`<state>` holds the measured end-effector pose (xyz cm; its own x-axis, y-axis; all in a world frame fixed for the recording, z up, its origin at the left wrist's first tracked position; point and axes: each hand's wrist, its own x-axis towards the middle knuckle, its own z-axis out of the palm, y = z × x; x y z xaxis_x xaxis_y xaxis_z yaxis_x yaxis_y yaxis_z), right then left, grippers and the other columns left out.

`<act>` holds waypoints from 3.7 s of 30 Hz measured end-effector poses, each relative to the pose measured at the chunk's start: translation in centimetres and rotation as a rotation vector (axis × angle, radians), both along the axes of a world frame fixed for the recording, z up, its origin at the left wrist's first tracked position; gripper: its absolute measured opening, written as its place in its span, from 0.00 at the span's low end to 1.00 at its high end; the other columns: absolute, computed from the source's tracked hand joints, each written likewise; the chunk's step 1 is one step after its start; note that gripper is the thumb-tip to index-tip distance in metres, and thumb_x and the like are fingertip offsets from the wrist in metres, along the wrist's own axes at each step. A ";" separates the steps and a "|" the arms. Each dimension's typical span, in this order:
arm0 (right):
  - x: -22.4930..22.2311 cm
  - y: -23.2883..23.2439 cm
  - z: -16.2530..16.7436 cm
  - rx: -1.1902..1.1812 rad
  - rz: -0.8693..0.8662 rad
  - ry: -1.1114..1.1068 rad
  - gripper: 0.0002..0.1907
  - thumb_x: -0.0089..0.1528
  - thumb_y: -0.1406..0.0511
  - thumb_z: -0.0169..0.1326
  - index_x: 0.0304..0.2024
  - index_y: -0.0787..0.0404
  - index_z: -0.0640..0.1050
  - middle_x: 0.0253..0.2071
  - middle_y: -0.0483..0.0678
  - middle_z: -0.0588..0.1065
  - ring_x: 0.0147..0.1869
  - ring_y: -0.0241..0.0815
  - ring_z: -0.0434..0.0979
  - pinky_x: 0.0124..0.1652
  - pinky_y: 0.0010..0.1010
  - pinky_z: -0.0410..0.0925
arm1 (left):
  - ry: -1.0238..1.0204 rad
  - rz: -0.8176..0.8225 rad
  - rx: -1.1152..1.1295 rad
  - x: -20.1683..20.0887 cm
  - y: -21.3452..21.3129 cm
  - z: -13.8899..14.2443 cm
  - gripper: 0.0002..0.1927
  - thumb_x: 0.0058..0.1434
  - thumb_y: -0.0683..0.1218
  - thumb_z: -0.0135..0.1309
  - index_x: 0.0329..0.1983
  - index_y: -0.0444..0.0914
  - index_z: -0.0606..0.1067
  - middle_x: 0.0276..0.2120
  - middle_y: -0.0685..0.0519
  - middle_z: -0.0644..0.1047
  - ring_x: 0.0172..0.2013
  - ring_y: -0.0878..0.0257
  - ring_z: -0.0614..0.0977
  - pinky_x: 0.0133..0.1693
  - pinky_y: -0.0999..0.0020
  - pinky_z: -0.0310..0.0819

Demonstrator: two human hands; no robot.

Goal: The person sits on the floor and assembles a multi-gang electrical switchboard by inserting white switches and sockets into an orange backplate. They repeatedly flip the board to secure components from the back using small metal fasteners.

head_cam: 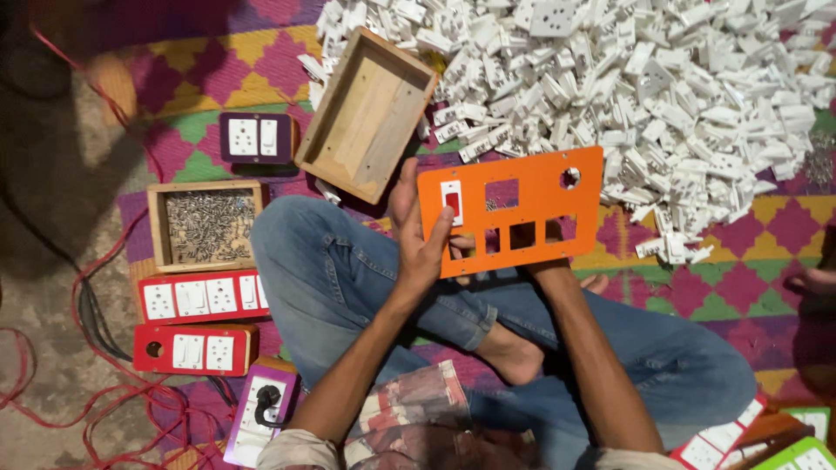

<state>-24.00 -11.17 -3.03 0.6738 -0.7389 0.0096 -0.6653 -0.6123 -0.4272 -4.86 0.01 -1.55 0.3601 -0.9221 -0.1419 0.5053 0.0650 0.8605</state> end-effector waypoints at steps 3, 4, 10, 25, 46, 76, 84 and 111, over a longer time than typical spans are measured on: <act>-0.7 0.4 0.3 0.142 -0.108 -0.148 0.10 0.64 0.70 0.56 0.48 0.68 0.80 0.42 0.49 0.80 0.42 0.40 0.79 0.41 0.30 0.74 | -0.022 0.014 -0.005 0.1 -0.1 0.6 0.27 0.73 0.43 0.48 0.74 0.35 0.60 0.53 0.50 0.77 0.32 0.64 0.83 0.28 0.75 0.80; -1.2 0.4 0.5 0.209 -0.169 -0.220 0.10 0.65 0.70 0.56 0.48 0.68 0.80 0.41 0.49 0.80 0.42 0.39 0.79 0.41 0.29 0.74 | -0.019 0.011 -0.004 0.1 0.0 0.7 0.27 0.73 0.43 0.48 0.74 0.34 0.60 0.52 0.49 0.77 0.32 0.64 0.84 0.29 0.74 0.81; -5.7 -1.8 1.8 0.582 -0.730 -0.852 0.09 0.66 0.71 0.56 0.48 0.70 0.80 0.40 0.46 0.80 0.39 0.32 0.79 0.39 0.22 0.74 | -0.015 -0.023 0.013 0.4 0.3 0.5 0.26 0.74 0.44 0.48 0.74 0.35 0.60 0.53 0.49 0.77 0.37 0.60 0.86 0.35 0.72 0.84; -0.1 3.8 12.2 0.056 -0.276 -0.628 0.05 0.62 0.75 0.63 0.40 0.64 0.83 0.43 0.46 0.80 0.54 0.44 0.78 0.57 0.34 0.70 | -0.203 -0.166 0.088 -1.5 0.0 3.0 0.19 0.74 0.47 0.50 0.63 0.33 0.69 0.38 0.51 0.81 0.30 0.66 0.85 0.27 0.76 0.76; 2.7 3.5 11.4 0.029 -0.411 -0.562 0.25 0.54 0.61 0.74 0.47 0.60 0.77 0.55 0.50 0.67 0.61 0.48 0.66 0.59 0.35 0.64 | -0.685 -0.157 -0.042 -1.4 0.8 2.7 0.25 0.72 0.46 0.54 0.69 0.35 0.68 0.34 0.46 0.82 0.34 0.62 0.86 0.37 0.67 0.80; -4.9 0.9 12.5 0.698 -0.780 -0.878 0.12 0.69 0.61 0.54 0.48 0.63 0.75 0.31 0.43 0.76 0.14 0.26 0.62 0.14 0.20 0.57 | -1.476 -0.322 -0.202 1.0 -0.6 4.8 0.58 0.46 0.61 0.69 0.76 0.39 0.56 0.75 0.44 0.56 0.76 0.41 0.52 0.70 0.45 0.51; -6.3 0.8 13.1 0.782 -0.748 -0.765 0.13 0.69 0.61 0.53 0.49 0.64 0.74 0.28 0.43 0.74 0.14 0.27 0.60 0.13 0.22 0.56 | -1.350 -0.244 -0.307 0.1 -0.6 5.3 0.60 0.43 0.64 0.71 0.73 0.38 0.55 0.69 0.41 0.59 0.75 0.33 0.50 0.69 0.34 0.50; -2.1 0.3 1.6 0.203 -0.433 -0.179 0.10 0.63 0.64 0.59 0.46 0.60 0.82 0.43 0.52 0.80 0.49 0.51 0.80 0.48 0.41 0.72 | 0.629 0.033 -0.211 2.2 1.1 1.3 0.54 0.54 0.71 0.62 0.74 0.34 0.60 0.65 0.44 0.68 0.65 0.45 0.70 0.71 0.25 0.55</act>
<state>-26.08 -10.91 -1.41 0.3060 -0.9490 -0.0755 -0.7453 -0.1894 -0.6393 -2.63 1.07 -0.25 0.2959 -0.9431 -0.1517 0.9021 0.2236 0.3691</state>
